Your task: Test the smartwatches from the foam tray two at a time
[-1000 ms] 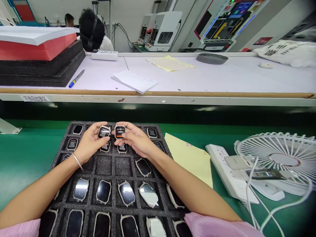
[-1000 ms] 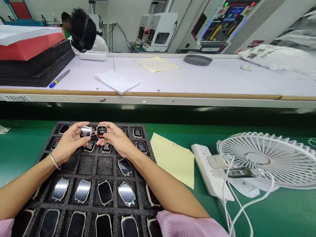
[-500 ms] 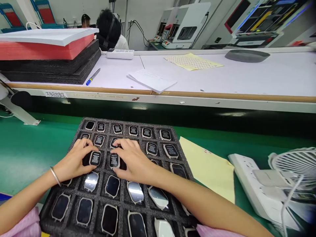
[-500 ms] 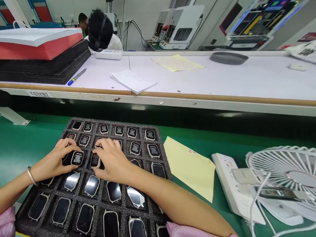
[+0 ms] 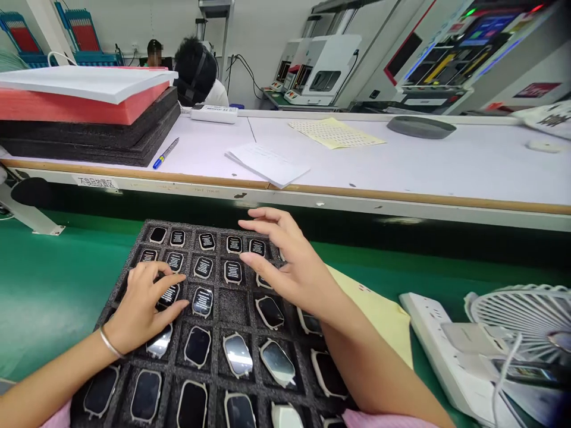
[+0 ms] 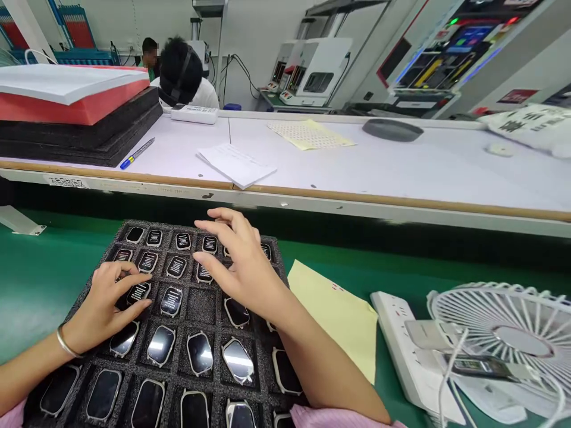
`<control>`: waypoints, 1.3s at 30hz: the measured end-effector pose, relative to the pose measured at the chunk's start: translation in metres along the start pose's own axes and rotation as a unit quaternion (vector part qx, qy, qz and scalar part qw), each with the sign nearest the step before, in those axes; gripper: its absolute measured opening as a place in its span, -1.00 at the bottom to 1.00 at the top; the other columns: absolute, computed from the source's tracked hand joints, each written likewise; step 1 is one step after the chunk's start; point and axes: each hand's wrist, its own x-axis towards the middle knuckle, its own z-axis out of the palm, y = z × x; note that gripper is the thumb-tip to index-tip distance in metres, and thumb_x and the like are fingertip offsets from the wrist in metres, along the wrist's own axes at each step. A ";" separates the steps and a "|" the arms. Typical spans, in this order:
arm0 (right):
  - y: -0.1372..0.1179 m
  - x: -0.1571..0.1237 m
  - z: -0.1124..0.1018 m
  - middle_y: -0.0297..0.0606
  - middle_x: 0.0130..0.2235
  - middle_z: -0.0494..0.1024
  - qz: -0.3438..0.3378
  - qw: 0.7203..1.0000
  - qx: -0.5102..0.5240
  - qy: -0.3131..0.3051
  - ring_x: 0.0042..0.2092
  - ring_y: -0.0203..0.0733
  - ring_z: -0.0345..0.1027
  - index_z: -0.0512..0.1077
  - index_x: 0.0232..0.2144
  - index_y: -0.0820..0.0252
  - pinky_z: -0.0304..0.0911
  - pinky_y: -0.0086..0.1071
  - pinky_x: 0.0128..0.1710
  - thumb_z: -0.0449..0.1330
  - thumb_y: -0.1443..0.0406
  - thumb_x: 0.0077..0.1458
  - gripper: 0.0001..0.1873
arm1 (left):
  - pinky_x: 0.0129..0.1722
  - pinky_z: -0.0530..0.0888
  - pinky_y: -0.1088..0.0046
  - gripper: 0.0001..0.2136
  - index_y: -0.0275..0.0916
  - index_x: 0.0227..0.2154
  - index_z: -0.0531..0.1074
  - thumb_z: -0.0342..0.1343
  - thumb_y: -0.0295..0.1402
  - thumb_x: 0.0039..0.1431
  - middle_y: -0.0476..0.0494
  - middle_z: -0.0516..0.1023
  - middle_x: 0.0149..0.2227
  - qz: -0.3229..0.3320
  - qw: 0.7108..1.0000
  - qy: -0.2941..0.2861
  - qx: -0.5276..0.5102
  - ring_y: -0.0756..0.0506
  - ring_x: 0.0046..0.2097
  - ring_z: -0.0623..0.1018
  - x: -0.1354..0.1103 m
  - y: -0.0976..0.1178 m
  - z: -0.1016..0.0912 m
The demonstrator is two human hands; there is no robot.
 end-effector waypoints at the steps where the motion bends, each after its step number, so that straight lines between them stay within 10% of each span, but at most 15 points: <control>1: 0.003 0.006 0.001 -0.03 0.15 0.30 -0.008 1.000 0.010 -0.004 0.21 0.08 0.19 0.34 0.08 0.07 0.17 0.06 0.14 0.17 0.24 0.22 -0.62 | -0.12 0.27 0.21 -0.74 -0.15 -0.02 0.38 0.11 -0.30 0.24 -0.17 0.40 -0.11 0.002 1.000 0.010 0.003 -0.19 -0.08 0.35 0.002 0.001 0.001; 8: 0.020 0.013 -0.018 -0.14 -0.11 0.47 -0.053 0.994 0.036 -0.084 -0.06 -0.12 0.39 0.44 -0.08 0.15 0.31 -0.20 -0.05 0.11 0.25 0.27 -0.79 | -0.16 0.29 0.26 -0.83 -0.17 -0.16 0.50 0.04 -0.30 0.28 -0.14 0.43 -0.22 0.069 0.988 -0.106 -0.087 -0.15 -0.16 0.35 0.057 0.033 0.011; 13: 0.029 -0.044 -0.044 -0.16 -0.29 0.48 0.093 0.951 -0.187 -0.230 -0.23 -0.09 0.40 0.48 -0.34 0.21 0.23 -0.25 -0.24 0.06 0.21 0.29 -0.73 | -0.11 0.32 0.15 -0.71 -0.30 -0.25 0.55 0.07 -0.18 0.25 -0.26 0.47 -0.21 0.092 0.966 -0.241 -0.027 -0.26 -0.09 0.39 0.098 0.085 0.060; 19: 0.045 -0.101 -0.025 0.01 -0.23 0.49 0.214 0.869 -0.379 -0.236 -0.18 0.11 0.41 0.49 -0.28 0.32 0.21 -0.13 -0.21 0.13 0.18 0.24 -0.72 | -0.04 0.34 0.01 -0.68 -0.38 -0.25 0.48 0.20 -0.17 0.12 -0.38 0.45 -0.14 0.053 0.973 -0.222 -0.038 -0.38 -0.02 0.40 0.105 0.114 0.082; 24: 0.052 -0.115 -0.009 -0.07 -0.23 0.47 0.206 0.936 -0.248 -0.142 -0.15 0.05 0.39 0.41 -0.27 0.24 0.26 -0.20 -0.17 0.19 0.22 0.16 -0.82 | -0.18 0.43 0.35 -0.89 -0.23 -0.38 0.37 0.20 -0.46 0.03 -0.13 0.49 -0.17 0.080 0.953 -0.234 -0.173 -0.10 -0.18 0.49 0.103 0.113 0.060; 30: 0.039 -0.104 -0.020 -0.15 -0.32 0.55 0.234 0.943 -0.152 -0.180 -0.27 -0.02 0.45 0.31 -0.37 0.13 0.22 -0.29 -0.30 0.07 0.28 0.18 -0.91 | -0.47 0.41 0.48 -0.75 -0.25 -0.29 0.36 0.24 -0.26 0.01 -0.05 0.51 -0.41 -0.199 0.801 -0.169 -0.539 -0.03 -0.45 0.53 0.105 0.067 0.022; 34: 0.027 -0.071 -0.009 -0.19 -0.30 0.56 0.233 0.967 0.077 -0.074 -0.36 -0.14 0.43 0.26 -0.29 0.11 0.23 -0.32 -0.36 0.05 0.12 0.22 -0.80 | -0.58 0.23 0.58 -0.61 -0.29 -0.21 0.39 0.31 -0.21 -0.08 0.03 0.43 -0.46 -0.289 0.771 -0.070 -0.563 0.10 -0.55 0.36 0.101 0.039 0.011; 39: 0.011 -0.021 0.034 -0.19 -0.30 0.61 0.325 0.811 0.484 -0.042 -0.57 -0.36 0.27 0.33 -0.13 0.18 0.08 -0.44 -0.57 0.24 0.05 0.10 -0.60 | -0.54 0.23 0.55 -0.64 -0.27 -0.19 0.39 0.25 -0.26 -0.06 0.08 0.36 -0.47 -0.298 0.799 -0.020 -0.523 0.09 -0.54 0.29 0.090 0.028 0.017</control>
